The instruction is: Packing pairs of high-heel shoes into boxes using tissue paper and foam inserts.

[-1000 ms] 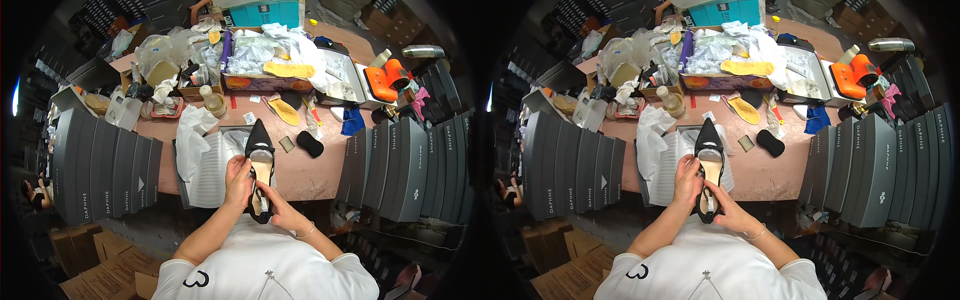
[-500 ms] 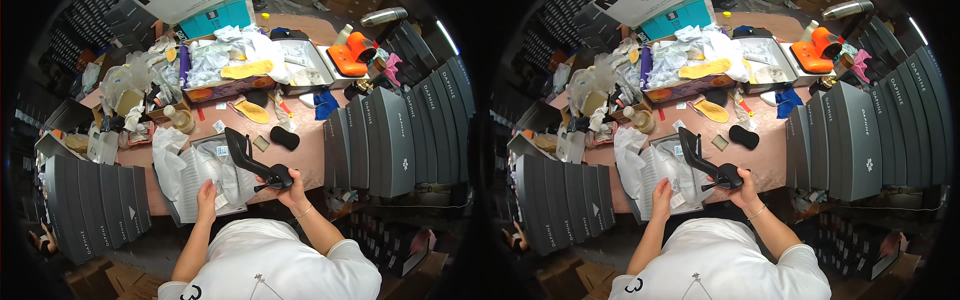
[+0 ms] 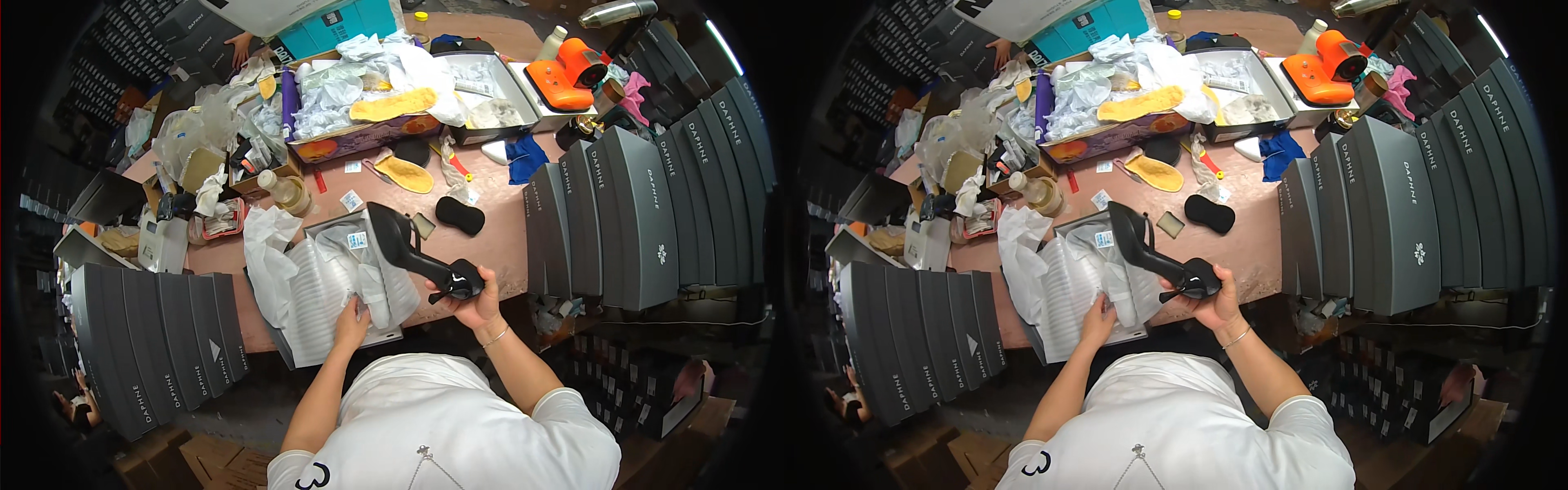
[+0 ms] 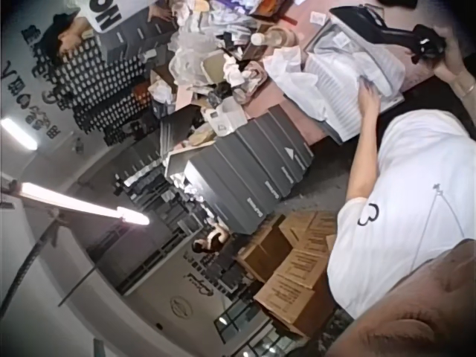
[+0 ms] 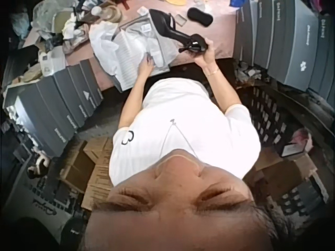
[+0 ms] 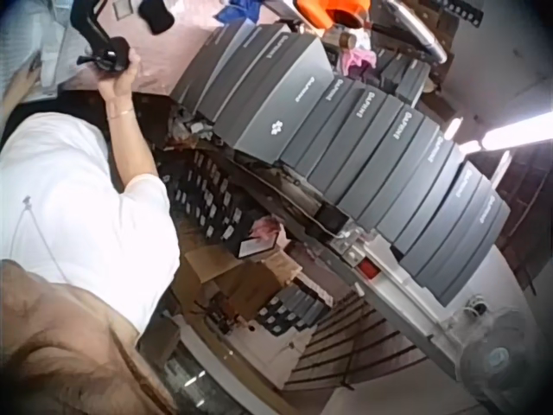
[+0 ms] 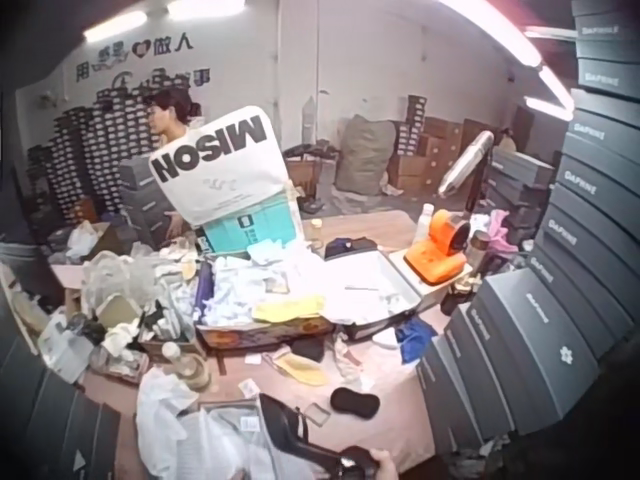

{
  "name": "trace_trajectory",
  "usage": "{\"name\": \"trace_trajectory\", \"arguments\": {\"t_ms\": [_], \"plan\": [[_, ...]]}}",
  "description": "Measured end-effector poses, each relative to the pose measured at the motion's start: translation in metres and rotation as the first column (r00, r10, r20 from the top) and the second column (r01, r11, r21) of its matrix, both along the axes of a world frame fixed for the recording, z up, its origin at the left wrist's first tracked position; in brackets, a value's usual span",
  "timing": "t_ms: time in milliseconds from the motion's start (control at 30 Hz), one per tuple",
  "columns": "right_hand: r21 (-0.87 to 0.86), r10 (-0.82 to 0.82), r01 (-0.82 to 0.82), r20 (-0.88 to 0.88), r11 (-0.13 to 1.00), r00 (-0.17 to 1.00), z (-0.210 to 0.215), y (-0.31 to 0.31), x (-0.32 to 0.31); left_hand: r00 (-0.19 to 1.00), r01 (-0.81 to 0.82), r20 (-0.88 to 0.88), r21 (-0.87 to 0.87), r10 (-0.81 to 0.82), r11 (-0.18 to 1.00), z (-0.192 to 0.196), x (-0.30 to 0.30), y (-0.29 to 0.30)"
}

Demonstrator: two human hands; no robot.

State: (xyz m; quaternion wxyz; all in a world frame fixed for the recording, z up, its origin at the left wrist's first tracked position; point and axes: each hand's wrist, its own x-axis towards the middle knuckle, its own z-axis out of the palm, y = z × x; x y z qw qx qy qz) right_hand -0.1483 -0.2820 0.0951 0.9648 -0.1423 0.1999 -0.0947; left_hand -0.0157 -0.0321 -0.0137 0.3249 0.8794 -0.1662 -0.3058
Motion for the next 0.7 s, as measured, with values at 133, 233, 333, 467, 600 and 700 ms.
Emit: {"name": "trace_trajectory", "arguments": {"t_ms": [133, 233, 333, 467, 600, 700], "plan": [[-0.399, 0.046, -0.092, -0.122, 0.913, 0.991, -0.031, -0.032, -0.004, 0.971, -0.121, 0.165, -0.299, 0.176, 0.947, -0.008, -0.002, 0.003], [-0.890, 0.062, -0.455, -0.455, -0.015, 0.888, -0.067, -0.050, 0.003, 0.984, -0.130, 0.075, -0.315, 0.162, 0.940, 0.013, 0.006, -0.009], [-0.794, -0.086, -0.278, -0.276, -0.541, 0.957, -0.015, -0.012, 0.039, 0.990, -0.032, 0.125, -0.223, 0.061, 0.974, 0.016, 0.009, -0.006], [-0.848, 0.223, -0.306, -0.429, -0.433, 0.875, 0.005, 0.045, 0.121, 0.998, -0.043, -0.064, -0.315, 0.023, 0.948, 0.033, 0.001, -0.009], [-0.555, -0.013, -0.219, -0.350, -0.802, 0.936, -0.096, 0.077, 0.187, 0.944, -0.320, -0.225, -0.443, 0.242, 0.838, 0.002, -0.014, 0.003], [-0.549, 0.061, -0.382, -0.624, -0.743, 0.779, -0.078, 0.077, 0.208, 0.856, -0.492, -0.401, -0.438, 0.326, 0.752, 0.018, -0.011, 0.007]]}}
